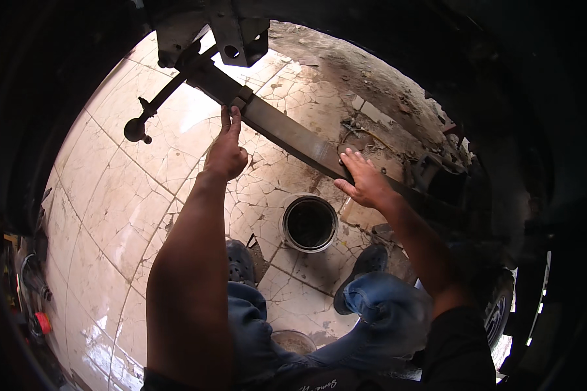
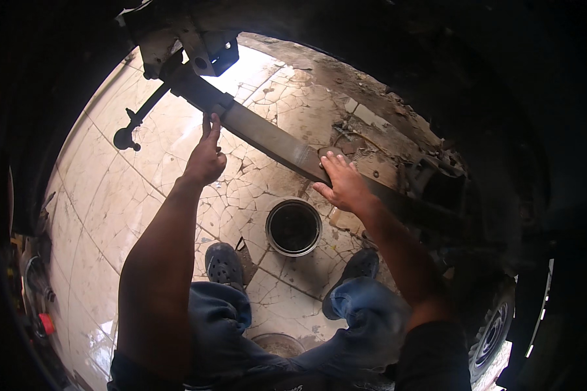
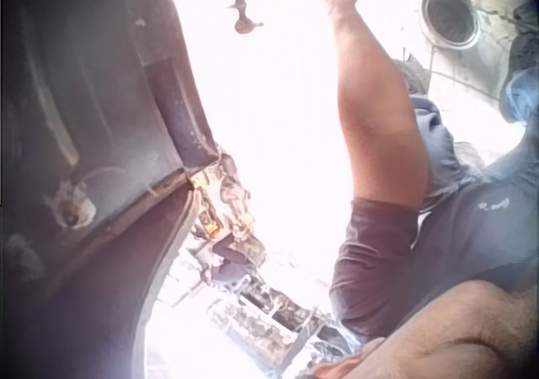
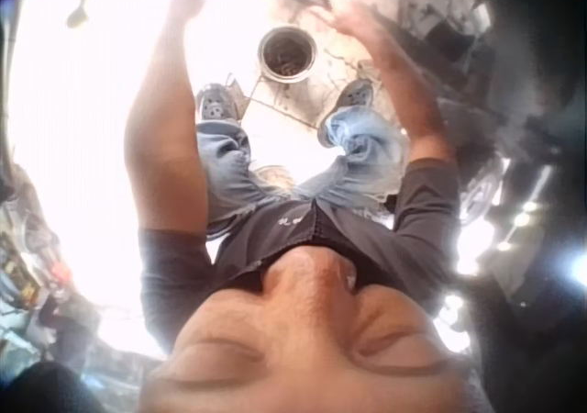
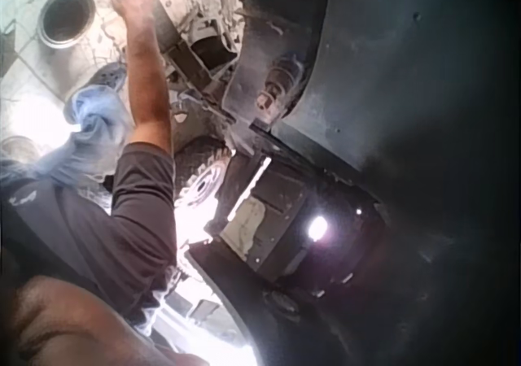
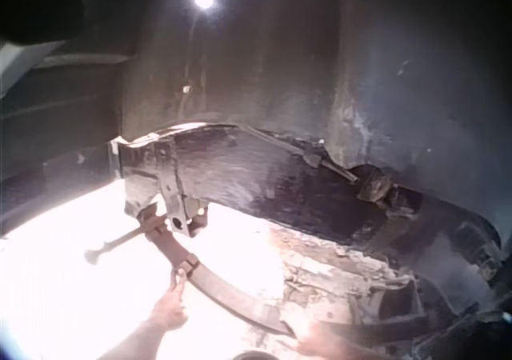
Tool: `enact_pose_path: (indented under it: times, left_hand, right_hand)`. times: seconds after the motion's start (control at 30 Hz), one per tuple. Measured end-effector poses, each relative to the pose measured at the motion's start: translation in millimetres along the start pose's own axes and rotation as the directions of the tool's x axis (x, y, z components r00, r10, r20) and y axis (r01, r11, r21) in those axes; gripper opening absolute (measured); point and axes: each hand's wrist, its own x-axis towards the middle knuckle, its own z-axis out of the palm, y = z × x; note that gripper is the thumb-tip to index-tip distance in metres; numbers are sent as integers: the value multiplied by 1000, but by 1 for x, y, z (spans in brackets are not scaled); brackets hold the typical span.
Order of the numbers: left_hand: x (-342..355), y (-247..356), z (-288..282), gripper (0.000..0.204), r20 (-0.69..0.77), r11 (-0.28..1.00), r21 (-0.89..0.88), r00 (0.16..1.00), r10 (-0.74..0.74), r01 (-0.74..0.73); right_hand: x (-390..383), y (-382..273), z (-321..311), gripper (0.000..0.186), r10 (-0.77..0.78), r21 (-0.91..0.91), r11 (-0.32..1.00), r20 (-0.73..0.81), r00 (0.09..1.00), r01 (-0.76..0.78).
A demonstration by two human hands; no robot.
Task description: The person works under a vehicle, repeatedly adjusting and aligning a metal suspension component with both hands. The person holds and repositions the part multiple times while a bucket sits on the tiled floor below.
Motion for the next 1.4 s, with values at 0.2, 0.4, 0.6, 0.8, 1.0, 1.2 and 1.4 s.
enact_pose_path:
  times: [0.2,0.4,0.6,0.8,1.0,1.2,1.4]
  left_hand:
    - [1,-6,2,98,-42,1000,10,999,22,-21]
    - [-2,-4,0,98,-13,1000,-7,1000,27,-27]
    - [-3,0,1,97,-29,1000,-19,1000,8,-9]
    - [-1,-1,-3,99,-16,998,-47,999,38,-39]
    - [-2,-11,-3,99,-28,996,-45,997,79,-80]
    - [-1,-5,-2,100,-24,996,-57,998,60,-61]
    - [-3,-5,-3,99,-46,992,-87,995,87,-91]
  right_hand:
    - [-5,0,1,81,4,-16,1000,2,1000,-4]
    - [-5,3,14,84,-12,-10,1000,-54,998,11]
    - [-1,7,18,85,-36,-107,994,-31,999,33]
    - [-1,10,19,85,-25,-115,993,-37,999,21]
    - [-13,9,19,86,-38,-170,985,-18,999,34]
    - [2,2,14,88,6,-174,985,-8,1000,-7]
    - [-24,6,20,90,-41,-227,973,1,999,41]
